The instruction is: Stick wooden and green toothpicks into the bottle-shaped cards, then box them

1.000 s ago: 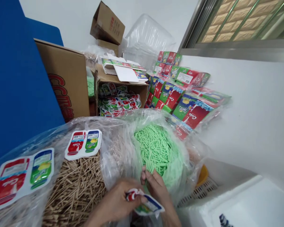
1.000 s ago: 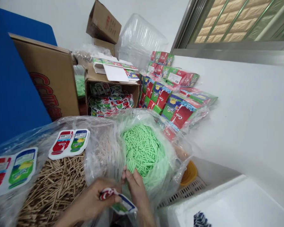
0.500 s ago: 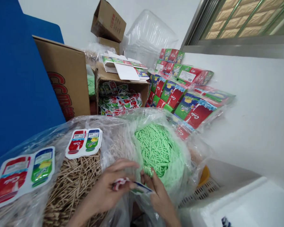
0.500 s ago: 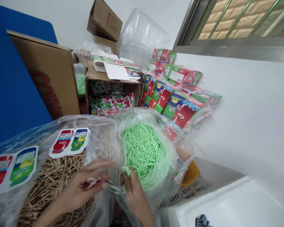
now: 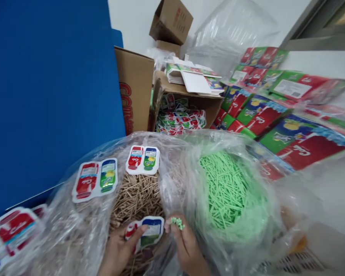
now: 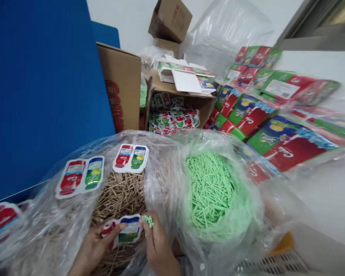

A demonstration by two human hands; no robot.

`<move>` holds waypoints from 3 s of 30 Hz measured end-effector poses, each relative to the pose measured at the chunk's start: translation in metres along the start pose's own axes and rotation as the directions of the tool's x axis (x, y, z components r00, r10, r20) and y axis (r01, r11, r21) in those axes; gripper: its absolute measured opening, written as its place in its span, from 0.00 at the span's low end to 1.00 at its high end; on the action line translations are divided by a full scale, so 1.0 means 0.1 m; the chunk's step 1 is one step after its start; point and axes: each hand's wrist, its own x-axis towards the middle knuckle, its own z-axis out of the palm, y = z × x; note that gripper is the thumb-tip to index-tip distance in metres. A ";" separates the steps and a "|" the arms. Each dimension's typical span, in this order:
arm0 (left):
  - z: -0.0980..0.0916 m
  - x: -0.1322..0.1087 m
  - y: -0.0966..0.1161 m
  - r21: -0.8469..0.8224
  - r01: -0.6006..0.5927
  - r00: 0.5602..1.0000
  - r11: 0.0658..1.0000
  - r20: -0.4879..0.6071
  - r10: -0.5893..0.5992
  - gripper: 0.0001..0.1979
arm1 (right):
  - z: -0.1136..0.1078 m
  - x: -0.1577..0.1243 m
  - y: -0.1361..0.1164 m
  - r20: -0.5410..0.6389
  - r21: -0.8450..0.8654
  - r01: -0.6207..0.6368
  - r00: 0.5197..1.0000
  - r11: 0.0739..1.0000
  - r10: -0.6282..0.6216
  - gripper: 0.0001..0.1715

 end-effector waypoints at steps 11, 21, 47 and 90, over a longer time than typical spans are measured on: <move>-0.09 0.02 -0.10 0.147 -0.114 0.991 0.983 -0.056 0.124 0.13 | 0.29 0.01 0.16 -0.010 0.110 -0.272 0.961 0.956 0.275 0.22; 0.15 -0.05 0.10 -0.096 0.077 0.928 0.992 0.370 -0.036 0.11 | 0.47 -0.01 0.35 -0.224 0.104 -0.376 0.893 0.921 0.390 0.27; 0.25 -0.04 0.01 -0.037 0.160 0.976 0.986 0.157 -0.153 0.18 | -0.94 0.01 0.00 -0.512 0.335 -0.366 0.703 0.868 0.494 0.22; 0.11 -0.03 -0.23 0.168 -0.087 0.991 0.982 0.115 0.069 0.15 | -0.04 -0.13 0.18 -0.068 -0.194 0.158 0.982 0.968 -0.174 0.11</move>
